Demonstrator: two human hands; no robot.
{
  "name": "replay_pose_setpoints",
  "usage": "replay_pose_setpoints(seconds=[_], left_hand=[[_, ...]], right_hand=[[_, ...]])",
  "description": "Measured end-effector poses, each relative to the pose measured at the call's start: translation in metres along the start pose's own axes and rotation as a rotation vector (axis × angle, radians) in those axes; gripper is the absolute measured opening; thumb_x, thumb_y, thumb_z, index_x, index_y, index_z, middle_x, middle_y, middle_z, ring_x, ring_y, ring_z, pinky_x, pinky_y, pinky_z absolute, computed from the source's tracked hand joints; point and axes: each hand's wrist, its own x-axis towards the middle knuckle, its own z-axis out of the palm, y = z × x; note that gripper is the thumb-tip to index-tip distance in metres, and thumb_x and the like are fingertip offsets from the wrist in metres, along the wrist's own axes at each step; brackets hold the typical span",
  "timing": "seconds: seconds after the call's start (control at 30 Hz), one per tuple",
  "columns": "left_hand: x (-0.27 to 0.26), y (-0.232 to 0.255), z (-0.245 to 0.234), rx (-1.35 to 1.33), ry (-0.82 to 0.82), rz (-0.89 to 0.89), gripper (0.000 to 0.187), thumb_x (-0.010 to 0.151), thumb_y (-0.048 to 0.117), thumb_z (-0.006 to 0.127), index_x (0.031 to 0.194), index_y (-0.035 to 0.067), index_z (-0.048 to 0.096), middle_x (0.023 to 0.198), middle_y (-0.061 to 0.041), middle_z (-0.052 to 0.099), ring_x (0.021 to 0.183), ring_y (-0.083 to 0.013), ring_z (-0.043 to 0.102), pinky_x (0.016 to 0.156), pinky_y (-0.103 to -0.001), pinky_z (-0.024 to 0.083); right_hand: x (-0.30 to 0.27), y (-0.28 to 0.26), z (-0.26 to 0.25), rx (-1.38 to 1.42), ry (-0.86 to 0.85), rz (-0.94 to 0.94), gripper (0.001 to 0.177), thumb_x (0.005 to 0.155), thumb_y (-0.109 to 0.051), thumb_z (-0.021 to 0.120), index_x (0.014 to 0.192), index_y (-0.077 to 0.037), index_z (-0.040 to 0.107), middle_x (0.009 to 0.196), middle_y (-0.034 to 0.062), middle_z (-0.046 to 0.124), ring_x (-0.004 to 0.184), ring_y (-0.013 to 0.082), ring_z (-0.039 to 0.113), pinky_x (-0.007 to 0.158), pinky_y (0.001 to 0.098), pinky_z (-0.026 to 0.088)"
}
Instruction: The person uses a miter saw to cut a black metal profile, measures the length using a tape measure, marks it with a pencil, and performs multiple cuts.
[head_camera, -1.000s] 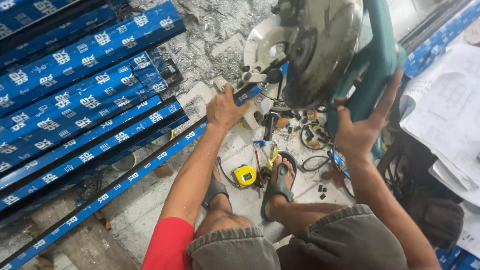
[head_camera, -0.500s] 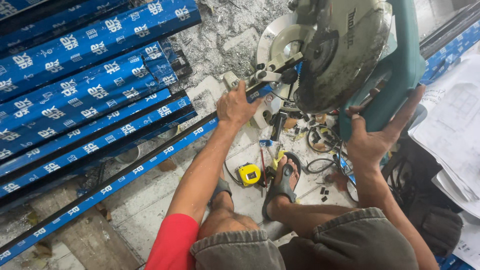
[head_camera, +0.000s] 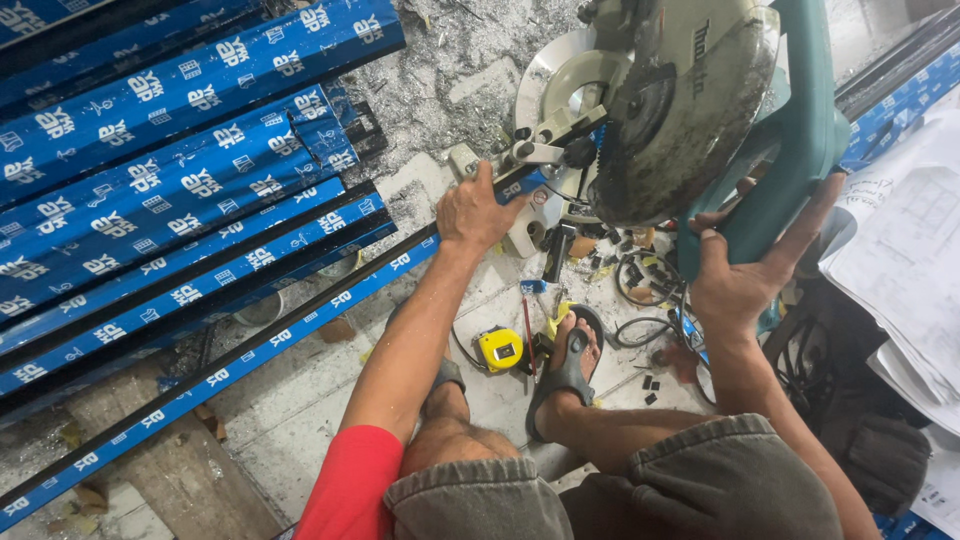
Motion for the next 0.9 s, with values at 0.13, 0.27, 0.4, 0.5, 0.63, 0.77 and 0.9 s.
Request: replay_pose_setpoints(seconds=[0.13, 0.27, 0.4, 0.5, 0.63, 0.77, 0.9], left_hand=[[0.0, 0.001, -0.001, 0.016, 0.0, -0.007, 0.069, 0.088, 0.079, 0.056, 0.111, 0.016, 0.041, 0.083, -0.008, 0.067, 0.071, -0.0322, 0.068, 0.062, -0.048, 0.058], [0.001, -0.002, 0.004, 0.009, 0.018, 0.009, 0.071, 0.087, 0.082, 0.053, 0.11, 0.016, 0.039, 0.078, -0.005, 0.064, 0.062, -0.0262, 0.066, 0.058, -0.043, 0.058], [-0.002, 0.006, -0.009, 0.062, -0.05, -0.031, 0.066, 0.09, 0.076, 0.059, 0.111, 0.018, 0.038, 0.09, -0.014, 0.07, 0.079, -0.0371, 0.07, 0.067, -0.051, 0.056], [-0.009, 0.017, -0.016, 0.099, -0.078, -0.093, 0.063, 0.089, 0.08, 0.053, 0.114, 0.023, 0.04, 0.092, -0.003, 0.064, 0.074, -0.0237, 0.066, 0.062, -0.039, 0.058], [-0.009, 0.019, -0.017, 0.05, -0.068, -0.077, 0.076, 0.078, 0.081, 0.056, 0.119, 0.017, 0.049, 0.108, -0.021, 0.071, 0.101, -0.0461, 0.066, 0.082, -0.058, 0.048], [-0.001, 0.01, 0.003, 0.124, 0.05, -0.064, 0.09, 0.078, 0.079, 0.059, 0.143, 0.016, 0.053, 0.115, -0.024, 0.071, 0.105, -0.0478, 0.066, 0.085, -0.059, 0.049], [-0.006, 0.016, -0.002, 0.138, 0.08, -0.035, 0.095, 0.08, 0.081, 0.057, 0.144, 0.01, 0.054, 0.111, -0.024, 0.072, 0.101, -0.0474, 0.068, 0.078, -0.06, 0.051]], right_hand=[[-0.001, 0.004, -0.001, -0.012, 0.02, -0.016, 0.1, 0.099, 0.029, 0.042, 0.171, -0.035, 0.014, 0.174, 0.0154, 0.024, 0.116, 0.0377, 0.056, 0.091, 0.0488, 0.065], [-0.001, 0.0, -0.002, -0.049, 0.016, 0.02, 0.105, 0.099, 0.031, 0.046, 0.17, -0.039, 0.014, 0.177, 0.0166, 0.017, 0.109, 0.037, 0.062, 0.087, 0.0462, 0.068], [-0.004, 0.015, -0.01, -0.087, 0.024, 0.023, 0.103, 0.099, 0.028, 0.052, 0.172, -0.034, 0.013, 0.18, 0.0096, 0.01, 0.138, 0.0432, 0.064, 0.093, 0.0433, 0.069], [0.008, 0.007, -0.016, -0.104, 0.026, 0.047, 0.096, 0.099, 0.024, 0.053, 0.17, -0.028, 0.015, 0.175, 0.0077, 0.017, 0.14, 0.0364, 0.058, 0.096, 0.0399, 0.067], [0.059, -0.028, -0.043, -0.467, -0.034, 0.029, 0.104, 0.084, 0.004, 0.056, 0.169, -0.03, 0.007, 0.177, 0.0139, 0.024, 0.165, 0.0361, 0.032, 0.131, 0.0458, 0.044], [0.118, -0.045, -0.064, -0.616, -0.115, -0.08, 0.073, 0.091, 0.003, 0.061, 0.156, 0.0, 0.03, 0.156, 0.03, 0.037, 0.145, 0.0474, 0.036, 0.121, 0.0539, 0.029], [0.156, -0.038, -0.074, -0.872, -0.104, -0.164, 0.035, 0.103, -0.02, 0.069, 0.13, 0.001, 0.061, 0.112, 0.0286, 0.062, 0.099, 0.049, 0.056, 0.08, 0.0563, 0.041]])
